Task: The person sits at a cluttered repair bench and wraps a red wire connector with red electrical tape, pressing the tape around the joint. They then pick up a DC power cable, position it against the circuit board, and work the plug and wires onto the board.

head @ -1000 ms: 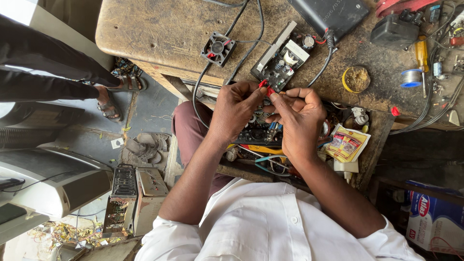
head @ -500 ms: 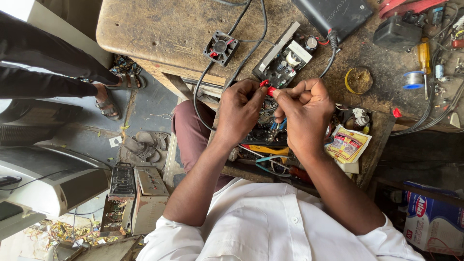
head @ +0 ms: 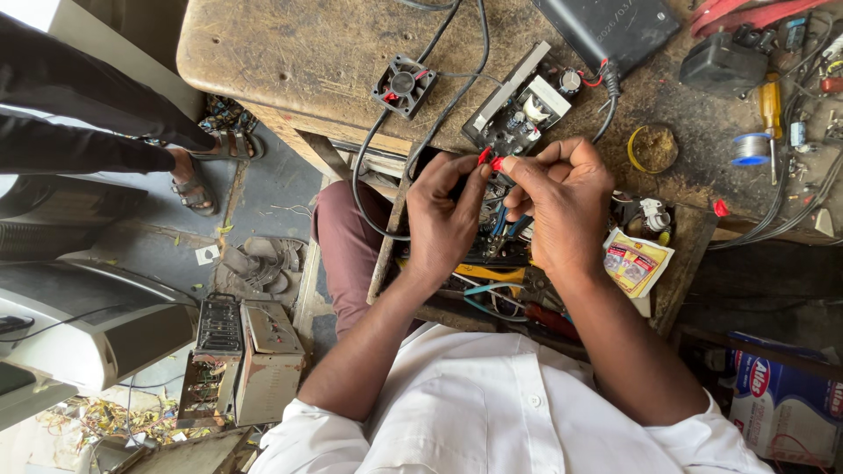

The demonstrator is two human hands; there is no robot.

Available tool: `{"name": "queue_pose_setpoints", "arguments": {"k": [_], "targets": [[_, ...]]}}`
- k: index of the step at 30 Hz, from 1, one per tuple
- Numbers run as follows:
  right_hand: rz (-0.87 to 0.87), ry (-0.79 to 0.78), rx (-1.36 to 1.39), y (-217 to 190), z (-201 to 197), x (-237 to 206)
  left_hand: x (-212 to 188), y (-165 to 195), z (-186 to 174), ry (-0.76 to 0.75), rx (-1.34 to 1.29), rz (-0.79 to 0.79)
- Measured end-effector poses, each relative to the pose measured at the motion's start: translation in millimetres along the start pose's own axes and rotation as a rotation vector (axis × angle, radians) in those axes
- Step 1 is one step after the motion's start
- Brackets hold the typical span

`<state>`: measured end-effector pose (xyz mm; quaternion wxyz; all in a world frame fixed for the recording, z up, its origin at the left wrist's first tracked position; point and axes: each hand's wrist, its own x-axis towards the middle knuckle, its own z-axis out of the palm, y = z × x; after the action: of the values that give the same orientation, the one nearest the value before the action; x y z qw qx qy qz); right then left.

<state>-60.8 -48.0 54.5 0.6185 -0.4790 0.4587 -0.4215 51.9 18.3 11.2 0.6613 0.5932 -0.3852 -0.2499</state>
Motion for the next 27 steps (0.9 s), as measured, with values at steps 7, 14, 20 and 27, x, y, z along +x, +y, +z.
{"name": "queue_pose_setpoints", "arguments": {"k": [7,14,20,27], "targets": [[0.008,-0.05,-0.055,-9,2,5,-7,-1,3,0.03,0.01,0.044],[-0.04,-0.146,-0.048,-4,-6,10,-1,-13,6,0.052,-0.13,-0.116],[-0.719,-0.193,-0.66,6,-17,3,0,-18,9,0.054,-0.27,-0.307],[-0.997,-0.227,-0.925,8,-14,7,1,-14,6,0.039,-0.236,-0.298]]}}
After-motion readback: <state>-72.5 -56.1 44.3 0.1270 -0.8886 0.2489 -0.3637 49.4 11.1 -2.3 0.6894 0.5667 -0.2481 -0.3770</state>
